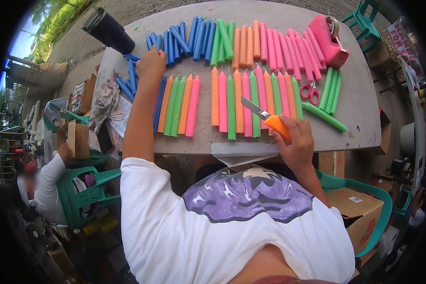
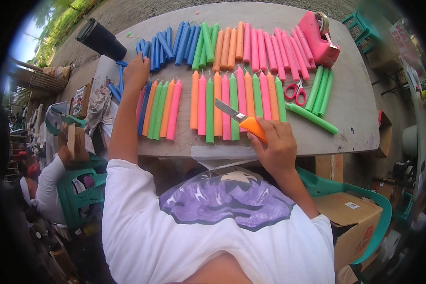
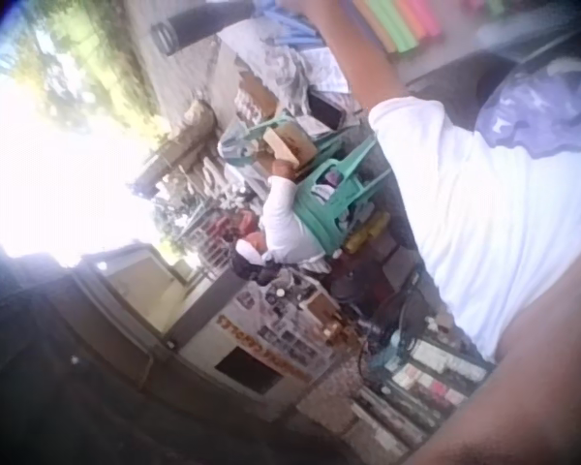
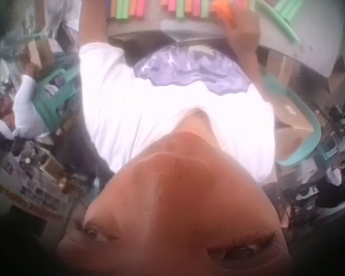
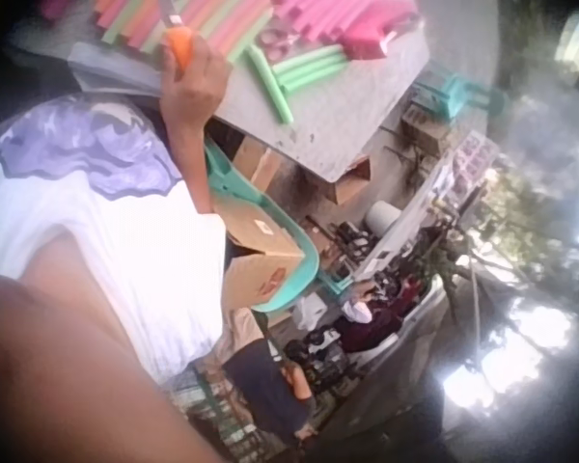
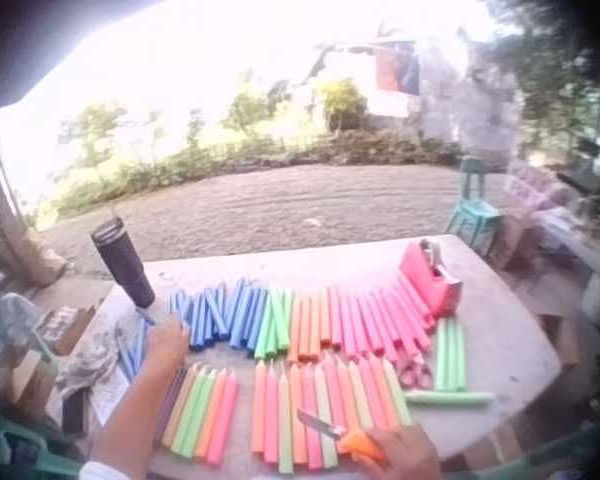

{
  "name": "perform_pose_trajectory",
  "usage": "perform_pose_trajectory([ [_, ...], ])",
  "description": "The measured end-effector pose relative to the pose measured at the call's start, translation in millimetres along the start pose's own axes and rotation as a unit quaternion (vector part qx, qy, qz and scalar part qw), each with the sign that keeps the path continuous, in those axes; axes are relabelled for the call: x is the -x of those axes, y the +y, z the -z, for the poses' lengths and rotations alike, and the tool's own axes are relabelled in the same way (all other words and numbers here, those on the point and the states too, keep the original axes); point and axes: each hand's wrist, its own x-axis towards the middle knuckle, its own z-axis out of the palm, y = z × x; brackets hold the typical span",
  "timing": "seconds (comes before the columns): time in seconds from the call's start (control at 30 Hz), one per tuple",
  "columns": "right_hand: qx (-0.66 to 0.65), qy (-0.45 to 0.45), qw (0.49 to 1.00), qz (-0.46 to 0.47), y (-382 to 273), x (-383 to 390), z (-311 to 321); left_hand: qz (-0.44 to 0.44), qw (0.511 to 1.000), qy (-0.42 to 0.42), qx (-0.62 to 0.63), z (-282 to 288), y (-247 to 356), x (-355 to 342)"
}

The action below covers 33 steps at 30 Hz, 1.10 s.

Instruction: The person arranges colorful cylindrical candles on a table, then uses an orange utility knife to cut the candles into shorter pieces. The person repeatedly picks up candles, positions them, and slices them, placing the cut pieces back on the table.

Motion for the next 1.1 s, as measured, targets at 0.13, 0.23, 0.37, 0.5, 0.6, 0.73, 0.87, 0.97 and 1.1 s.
perform_pose_trajectory([
  [0.13, 0.004, -0.001, 1.0, -0.007, 4.0, 2.7, -1.5, -0.029, 0.983, 0.115, 0.14, 35.5, 13.6, 65.4],
  [0.23, 0.002, 0.004, 1.0, -0.006, 2.7, -0.6, -3.1, -0.112, 0.971, 0.163, 0.133, 49.7, 39.2, 140.8],
  [0.37, -0.023, -0.004, 1.0, 0.017, -5.9, -9.4, -7.0, -0.138, 0.98, 0.111, 0.085, 35.2, 62.0, 218.8],
  [0.5, -0.029, -0.01, 0.999, 0.039, -10.8, -13.1, -11.9, -0.157, 0.984, 0.066, 0.053, 27.2, 70.0, 239.5],
  [0.6, -0.022, -0.015, 0.999, 0.039, -12.0, -12.4, -12.4, -0.183, 0.979, 0.036, 0.085, 33.5, 71.0, 237.2],
  [0.73, -0.013, -0.018, 0.999, 0.027, -11.0, -9.4, -12.6, -0.19, 0.973, -0.041, 0.128, 44.6, 64.2, 226.4],
  [0.87, -0.013, -0.018, 1.0, 0.019, -9.6, -6.9, -13.4, -0.219, 0.968, -0.05, 0.114, 42.8, 51.1, 216.0],
  [0.97, -0.012, -0.023, 1.0, 0.017, -9.2, -6.6, -13.7, -0.228, 0.966, -0.045, 0.113, 42.9, 49.5, 212.8],
  [1.1, -0.009, -0.02, 1.0, 0.019, -9.5, -7.3, -13.7, -0.234, 0.964, -0.041, 0.121, 42.3, 48.9, 210.6],
])
